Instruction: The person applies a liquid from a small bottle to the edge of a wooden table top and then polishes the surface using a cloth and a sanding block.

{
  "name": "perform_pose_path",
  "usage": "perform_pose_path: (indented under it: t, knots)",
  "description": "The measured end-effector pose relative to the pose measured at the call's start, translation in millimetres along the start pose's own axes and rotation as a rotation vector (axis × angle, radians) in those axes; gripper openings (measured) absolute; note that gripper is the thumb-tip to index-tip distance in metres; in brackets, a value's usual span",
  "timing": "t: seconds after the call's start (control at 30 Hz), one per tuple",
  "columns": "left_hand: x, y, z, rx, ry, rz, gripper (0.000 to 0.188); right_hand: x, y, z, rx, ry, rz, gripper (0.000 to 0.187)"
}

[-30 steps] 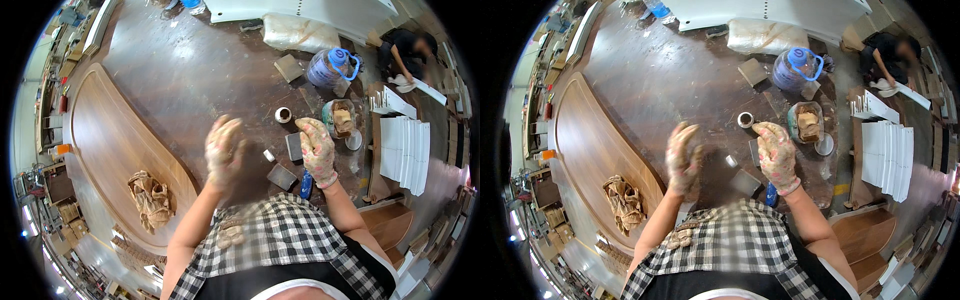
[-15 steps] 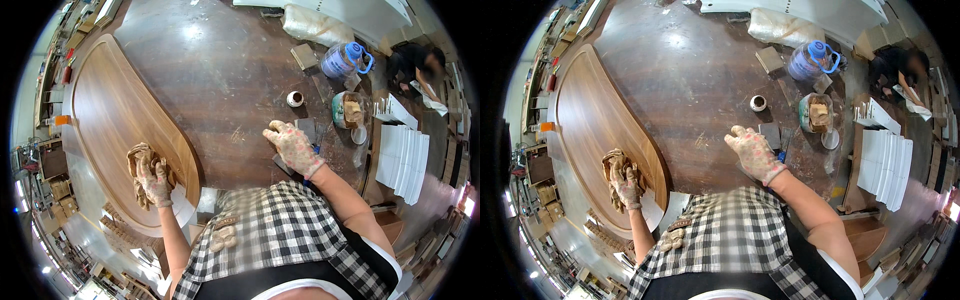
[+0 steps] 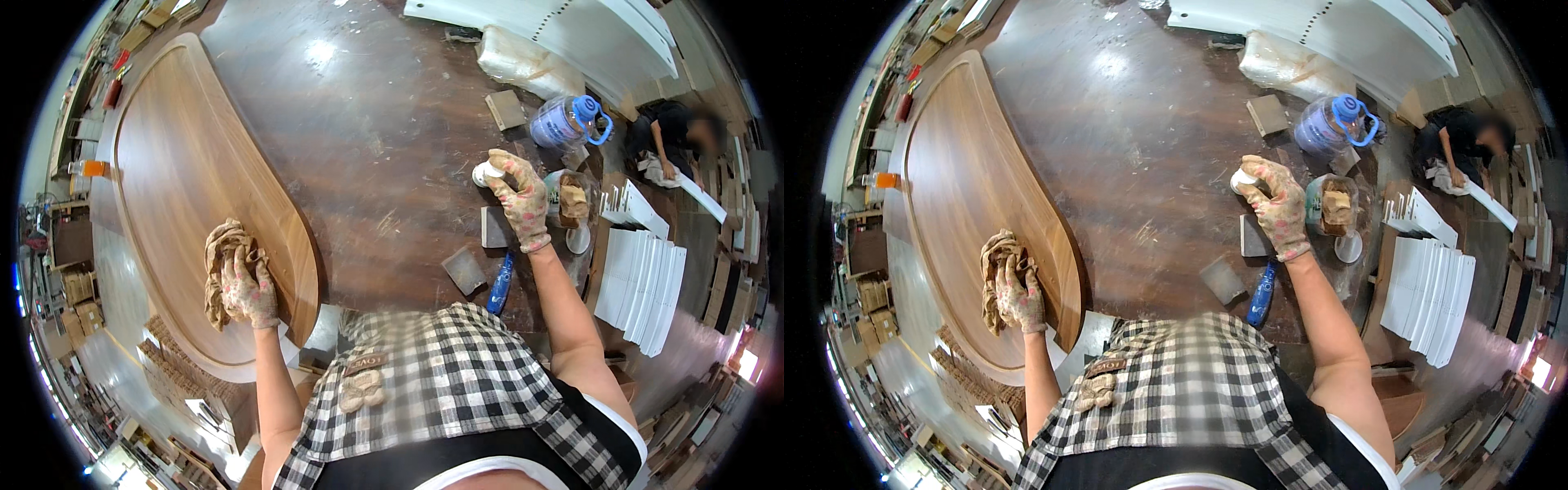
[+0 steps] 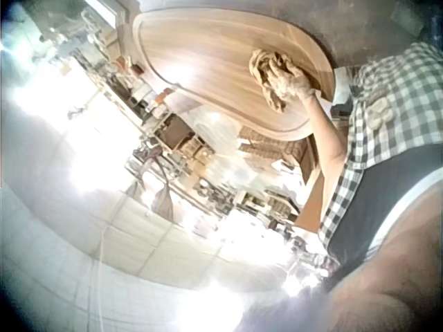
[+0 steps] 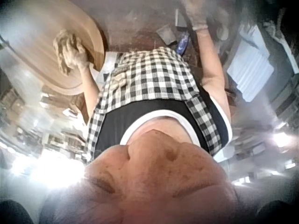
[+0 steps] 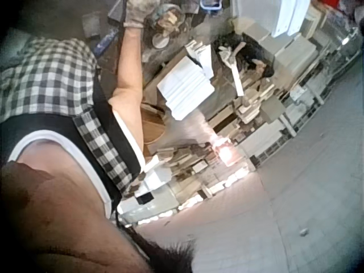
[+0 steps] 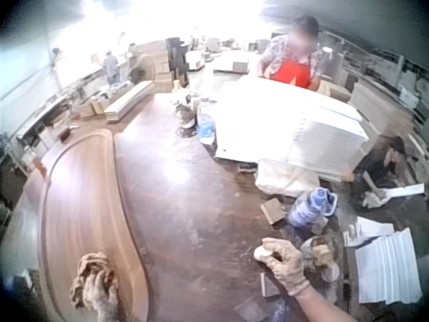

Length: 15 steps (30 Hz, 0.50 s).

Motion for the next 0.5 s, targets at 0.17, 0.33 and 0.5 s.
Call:
perform_pose_path:
  t: [0.17, 0.33, 0.5]
  knots:
    - [0, 1, 1, -0.036, -0.006, 0.051, 0.047, -6, 3, 5, -0.038, -0.007, -0.038, 0.023]
    - [4, 2, 5, -0.022, -0.035, 0.055, 0.047, -1, -1, 1, 0.085, 0.154, -0.14, 0.024]
    - [-2, 6, 5, 0.024, -0.023, 0.026, 0.049, 5, -20, -2, 0.15, 0.304, -0.315, 0.031]
Point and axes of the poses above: each hand's wrist, its own y-axis away from the middle knuckle, its own x-axis out of the back of the hand, z = x × y, the point moved 1 cm from there along -y, towards the middle knuckle, and after that the axes turned 15 degrees about x, right-handed, at the moved point
